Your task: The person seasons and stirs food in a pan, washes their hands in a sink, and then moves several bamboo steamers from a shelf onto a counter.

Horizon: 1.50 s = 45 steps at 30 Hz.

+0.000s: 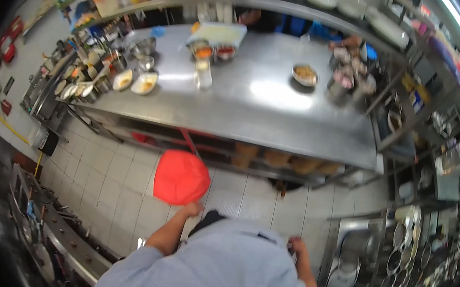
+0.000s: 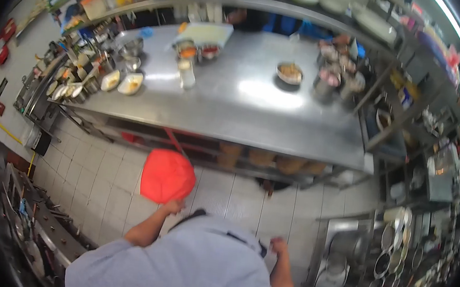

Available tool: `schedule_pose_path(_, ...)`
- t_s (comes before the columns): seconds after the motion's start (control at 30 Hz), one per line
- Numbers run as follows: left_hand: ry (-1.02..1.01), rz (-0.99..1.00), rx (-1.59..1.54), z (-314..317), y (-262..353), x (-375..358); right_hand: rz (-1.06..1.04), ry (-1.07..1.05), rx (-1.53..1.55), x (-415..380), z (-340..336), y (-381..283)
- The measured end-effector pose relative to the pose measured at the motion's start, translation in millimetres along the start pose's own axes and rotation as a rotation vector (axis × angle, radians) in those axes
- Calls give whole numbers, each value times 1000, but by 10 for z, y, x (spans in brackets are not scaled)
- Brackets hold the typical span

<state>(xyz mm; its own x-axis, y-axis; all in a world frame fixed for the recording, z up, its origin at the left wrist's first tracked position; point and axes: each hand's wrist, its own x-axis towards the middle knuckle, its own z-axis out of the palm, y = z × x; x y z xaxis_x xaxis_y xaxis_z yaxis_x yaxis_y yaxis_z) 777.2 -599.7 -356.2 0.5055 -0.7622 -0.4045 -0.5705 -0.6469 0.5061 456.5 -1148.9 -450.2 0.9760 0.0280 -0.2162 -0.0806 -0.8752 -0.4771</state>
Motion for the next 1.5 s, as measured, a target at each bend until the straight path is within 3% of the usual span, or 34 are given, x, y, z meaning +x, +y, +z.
schedule_pose_path(0.03, 42, -244, -483, 38, -11, -30, 760, -105, 558, 86, -646, -788)
schedule_pose_path(0.07, -46, -441, -546, -183, 153, -63, 620, -83, 570, 91, -551, -748)
schedule_pose_path(0.1, 32, -214, -404, 29, -101, -119, 811, 16, 892, 146, -733, -1084)
schedule_pose_path(0.17, 108, 21, -275, 190, -296, -173, 830, 2, 962, 290, -880, -1337)
schedule_pose_path(0.23, -1, -806, -867, -83, -45, -260, 894, -24, 962, 422, -1082, -1675)
schedule_pose_path(0.27, -11, -800, -866, 33, -228, -283, 941, -47, 962, 478, -1127, -1768)
schedule_pose_path(0.33, -62, -543, -690, 261, -564, -387, 956, -39, 980, 530, -1129, -1895)
schedule_pose_path(0.37, -74, -534, -689, 155, -470, -406, 945, -53, 965, 553, -1129, -1944)
schedule_pose_path(0.43, -51, -796, -881, 31, -370, -451, 943, -70, 942, 579, -1121, -2022)
schedule_pose_path(1.5, -114, -723, -884, -263, -349, -170, 977, -44, 939, 520, -985, -2013)
